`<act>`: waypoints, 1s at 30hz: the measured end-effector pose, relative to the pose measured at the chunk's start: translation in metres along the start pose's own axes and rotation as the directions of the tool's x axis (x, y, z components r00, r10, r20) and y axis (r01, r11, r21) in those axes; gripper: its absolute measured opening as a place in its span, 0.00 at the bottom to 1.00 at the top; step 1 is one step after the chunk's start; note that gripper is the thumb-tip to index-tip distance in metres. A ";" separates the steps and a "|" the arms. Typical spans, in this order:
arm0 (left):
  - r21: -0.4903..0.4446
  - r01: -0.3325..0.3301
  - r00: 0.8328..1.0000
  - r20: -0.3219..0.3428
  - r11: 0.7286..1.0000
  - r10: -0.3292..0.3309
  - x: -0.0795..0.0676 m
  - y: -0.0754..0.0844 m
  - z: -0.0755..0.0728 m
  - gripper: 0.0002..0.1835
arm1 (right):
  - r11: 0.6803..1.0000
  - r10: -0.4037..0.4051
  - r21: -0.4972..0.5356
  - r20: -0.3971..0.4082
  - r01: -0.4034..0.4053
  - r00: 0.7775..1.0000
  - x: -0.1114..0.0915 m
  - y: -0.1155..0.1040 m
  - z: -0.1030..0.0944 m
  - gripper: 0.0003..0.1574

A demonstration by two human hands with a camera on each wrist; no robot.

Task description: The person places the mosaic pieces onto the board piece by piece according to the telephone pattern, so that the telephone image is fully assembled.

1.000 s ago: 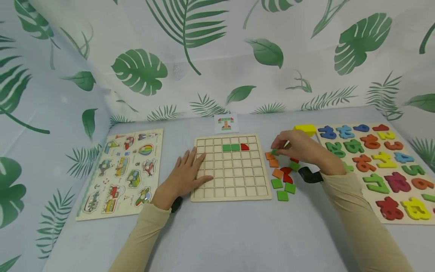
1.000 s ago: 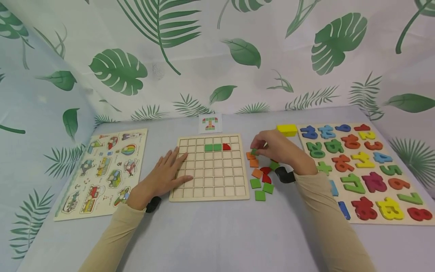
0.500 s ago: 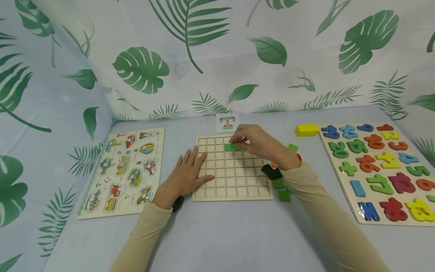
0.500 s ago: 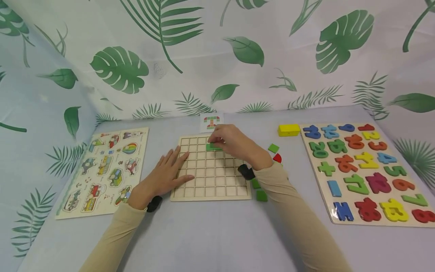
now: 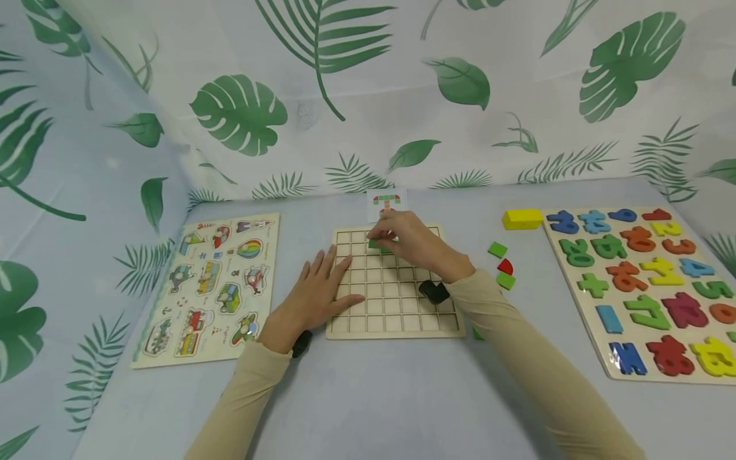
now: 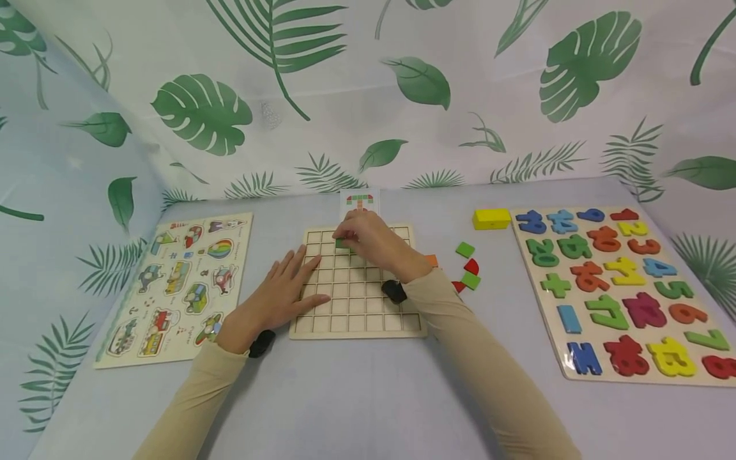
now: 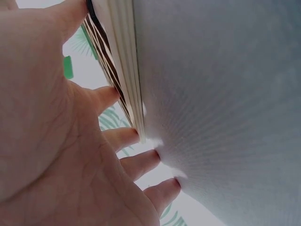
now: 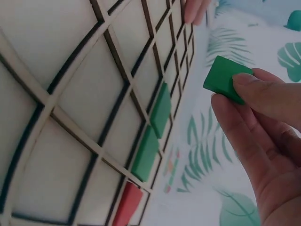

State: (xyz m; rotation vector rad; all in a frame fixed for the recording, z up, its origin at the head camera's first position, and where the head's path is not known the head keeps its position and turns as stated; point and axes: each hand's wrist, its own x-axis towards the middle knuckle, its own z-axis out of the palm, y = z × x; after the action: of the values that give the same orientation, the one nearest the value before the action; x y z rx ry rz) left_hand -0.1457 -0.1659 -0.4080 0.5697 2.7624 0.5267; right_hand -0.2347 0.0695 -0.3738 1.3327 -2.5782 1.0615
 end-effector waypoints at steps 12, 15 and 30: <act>-0.009 0.002 1.000 -0.001 1.000 -0.002 -0.001 0.002 0.000 0.46 | 0.995 0.097 0.015 0.067 -0.098 0.993 0.004 0.019 0.014 0.11; -0.012 0.005 1.000 0.007 1.000 -0.005 -0.001 0.002 0.000 0.46 | 0.993 0.118 0.004 0.084 -0.119 0.989 0.004 0.019 0.015 0.11; 0.001 0.008 1.000 0.003 1.000 -0.008 -0.001 0.002 -0.001 0.46 | 0.983 0.185 -0.010 0.128 -0.186 0.974 0.010 0.016 0.015 0.10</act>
State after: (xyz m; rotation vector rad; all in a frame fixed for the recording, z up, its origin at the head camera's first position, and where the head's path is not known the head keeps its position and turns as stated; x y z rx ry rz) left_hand -0.1449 -0.1647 -0.4057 0.5588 2.7608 0.5227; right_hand -0.2489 0.0591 -0.3907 1.2180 -2.8447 1.0349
